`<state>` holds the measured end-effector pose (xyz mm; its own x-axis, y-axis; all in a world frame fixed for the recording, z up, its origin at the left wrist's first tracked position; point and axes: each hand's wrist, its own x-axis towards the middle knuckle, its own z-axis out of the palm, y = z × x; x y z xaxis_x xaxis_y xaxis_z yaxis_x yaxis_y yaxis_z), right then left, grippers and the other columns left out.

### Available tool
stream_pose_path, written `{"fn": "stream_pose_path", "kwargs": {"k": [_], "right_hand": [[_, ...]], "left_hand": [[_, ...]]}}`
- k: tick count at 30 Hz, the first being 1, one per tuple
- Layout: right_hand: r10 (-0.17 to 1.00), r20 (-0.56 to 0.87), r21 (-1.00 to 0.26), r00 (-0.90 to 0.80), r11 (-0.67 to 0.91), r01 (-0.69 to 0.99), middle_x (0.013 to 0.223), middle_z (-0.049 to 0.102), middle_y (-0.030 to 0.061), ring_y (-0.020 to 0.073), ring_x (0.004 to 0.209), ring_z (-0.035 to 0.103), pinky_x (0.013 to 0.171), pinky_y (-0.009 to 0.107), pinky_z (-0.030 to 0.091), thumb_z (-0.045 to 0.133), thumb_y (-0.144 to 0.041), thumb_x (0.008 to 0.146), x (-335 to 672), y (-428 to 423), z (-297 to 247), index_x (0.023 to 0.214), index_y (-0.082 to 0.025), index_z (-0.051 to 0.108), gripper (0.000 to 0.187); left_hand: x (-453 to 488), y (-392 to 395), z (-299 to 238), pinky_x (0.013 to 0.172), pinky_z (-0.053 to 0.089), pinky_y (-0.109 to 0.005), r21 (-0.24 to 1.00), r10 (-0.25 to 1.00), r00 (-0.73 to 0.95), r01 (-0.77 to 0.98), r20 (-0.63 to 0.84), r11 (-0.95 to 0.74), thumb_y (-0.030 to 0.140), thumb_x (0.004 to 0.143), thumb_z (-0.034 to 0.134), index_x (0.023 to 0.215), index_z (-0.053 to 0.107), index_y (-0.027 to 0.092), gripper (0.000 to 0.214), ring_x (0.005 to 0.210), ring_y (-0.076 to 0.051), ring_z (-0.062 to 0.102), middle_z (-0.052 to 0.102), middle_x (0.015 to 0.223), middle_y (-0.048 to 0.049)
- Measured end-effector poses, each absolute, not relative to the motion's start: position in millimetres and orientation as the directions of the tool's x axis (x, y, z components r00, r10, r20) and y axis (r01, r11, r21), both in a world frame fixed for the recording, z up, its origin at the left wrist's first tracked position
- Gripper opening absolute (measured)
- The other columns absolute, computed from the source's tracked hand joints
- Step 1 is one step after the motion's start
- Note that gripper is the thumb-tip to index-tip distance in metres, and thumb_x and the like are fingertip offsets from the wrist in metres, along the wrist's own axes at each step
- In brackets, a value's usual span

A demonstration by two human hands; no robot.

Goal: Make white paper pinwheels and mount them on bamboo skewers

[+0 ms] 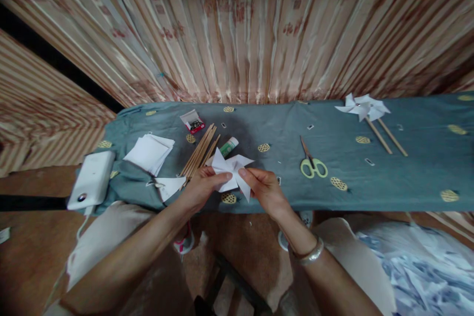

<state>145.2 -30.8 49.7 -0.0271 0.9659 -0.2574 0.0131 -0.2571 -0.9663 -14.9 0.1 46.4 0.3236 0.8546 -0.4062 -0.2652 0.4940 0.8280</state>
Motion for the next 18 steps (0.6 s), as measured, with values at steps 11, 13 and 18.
{"fn": "stream_pose_path", "kwargs": {"k": [11, 13, 18], "right_hand": [[0.989, -0.049, -0.979, 0.136, -0.074, 0.189, 0.052, 0.054, -0.0006, 0.0135, 0.051, 0.051, 0.052, 0.027, 0.042, 0.038, -0.070, 0.090, 148, -37, 40, 0.066, -0.019, 0.064, 0.062], [0.986, 0.022, -0.981, 0.163, -0.010, 0.195, 0.068, 0.066, 0.0016, 0.0153, 0.063, 0.059, 0.062, 0.029, 0.049, 0.046, -0.061, 0.092, 153, -38, 42, 0.089, -0.019, 0.070, 0.048], [0.951, 0.233, -0.890, 0.204, 0.124, 0.438, 0.099, 0.073, 0.0041, 0.0179, 0.081, 0.067, 0.077, 0.034, 0.054, 0.068, -0.038, 0.085, 157, -43, 47, 0.104, -0.023, 0.069, 0.024]], "left_hand": [[-15, 0, 46, 0.061, 0.044, -0.026, 0.836, 0.872, 0.268, -0.270, -0.410, 0.477, 0.035, 0.050, 0.086, 0.063, 0.072, 0.013, 0.029, 0.056, -0.013, 0.057, 0.069, 0.061, -0.0037], [-15, 1, 46, 0.060, 0.044, -0.026, 0.826, 0.873, 0.261, -0.298, -0.412, 0.479, 0.034, 0.049, 0.087, 0.063, 0.072, 0.012, 0.029, 0.055, -0.013, 0.057, 0.069, 0.062, -0.0036], [-11, -1, 46, 0.062, 0.045, -0.025, 0.796, 0.877, 0.259, -0.371, -0.405, 0.478, 0.034, 0.049, 0.088, 0.066, 0.073, 0.013, 0.031, 0.058, -0.013, 0.058, 0.071, 0.064, -0.0034]]}}
